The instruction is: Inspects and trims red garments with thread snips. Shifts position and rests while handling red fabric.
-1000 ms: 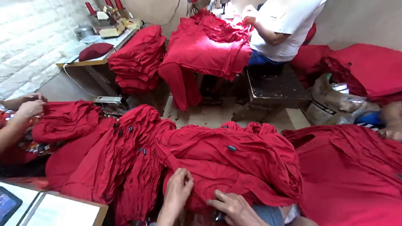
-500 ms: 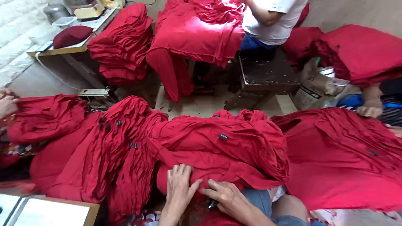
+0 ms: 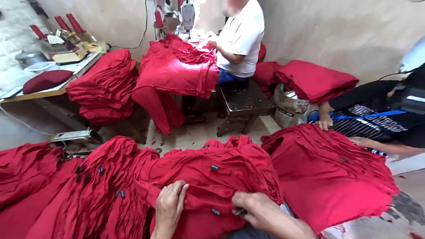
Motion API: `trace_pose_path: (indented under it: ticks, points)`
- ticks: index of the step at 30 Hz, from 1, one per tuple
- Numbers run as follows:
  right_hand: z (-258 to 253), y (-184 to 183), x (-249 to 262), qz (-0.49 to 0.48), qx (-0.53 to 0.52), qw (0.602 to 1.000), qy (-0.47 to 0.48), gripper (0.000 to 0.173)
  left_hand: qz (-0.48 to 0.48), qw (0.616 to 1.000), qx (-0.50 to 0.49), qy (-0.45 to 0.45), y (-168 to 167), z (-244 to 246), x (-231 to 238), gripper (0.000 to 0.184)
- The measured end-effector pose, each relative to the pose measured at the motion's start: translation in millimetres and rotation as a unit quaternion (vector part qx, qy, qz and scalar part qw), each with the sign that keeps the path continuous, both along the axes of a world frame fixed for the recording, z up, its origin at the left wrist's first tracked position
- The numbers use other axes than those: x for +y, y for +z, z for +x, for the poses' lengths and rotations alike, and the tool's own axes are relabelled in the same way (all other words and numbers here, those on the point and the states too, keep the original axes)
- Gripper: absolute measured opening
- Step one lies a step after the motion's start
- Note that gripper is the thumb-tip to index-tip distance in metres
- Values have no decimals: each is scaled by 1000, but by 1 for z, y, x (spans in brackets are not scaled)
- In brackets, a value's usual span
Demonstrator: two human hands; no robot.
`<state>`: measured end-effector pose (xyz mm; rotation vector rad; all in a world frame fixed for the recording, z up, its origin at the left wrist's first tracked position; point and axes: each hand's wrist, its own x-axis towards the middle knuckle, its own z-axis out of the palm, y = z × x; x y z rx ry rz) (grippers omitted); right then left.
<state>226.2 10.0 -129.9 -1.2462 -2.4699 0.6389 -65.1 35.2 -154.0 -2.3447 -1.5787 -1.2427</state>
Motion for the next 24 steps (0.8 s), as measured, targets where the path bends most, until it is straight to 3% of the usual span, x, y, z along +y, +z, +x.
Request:
trace_pose_path:
  ticks: [2,3,5,9,12,15,18,20,22,24]
  points:
    - [4,2,17,187,66,973,-120,11,46,999,25,4,7,-1,24,30]
    - [6,5,25,231,74,954,-177,19,56,998,36,5,6,0,36,29]
    - [13,4,35,247,90,931,-252,30,29,997,70,3,-7,2,58,26]
    - [19,-10,23,238,179,898,-323,19,-41,994,98,0,-25,6,73,25]
    - [16,-26,5,198,216,892,-344,20,-63,996,58,27,-12,10,58,29]
    - [10,-39,-6,176,190,900,-350,22,-4,998,-5,65,4,30,39,30]
    - [-2,-45,-10,164,108,920,-339,29,-39,997,-65,-35,7,63,23,24]
    - [-9,-50,-11,169,96,925,-327,20,-114,987,-32,-111,-2,81,16,26]
    - [-10,-57,-10,228,106,917,-311,13,-158,977,7,-141,-11,94,11,32]
    - [-6,-64,-10,288,128,905,-284,10,-159,976,-6,-149,-14,100,7,21]
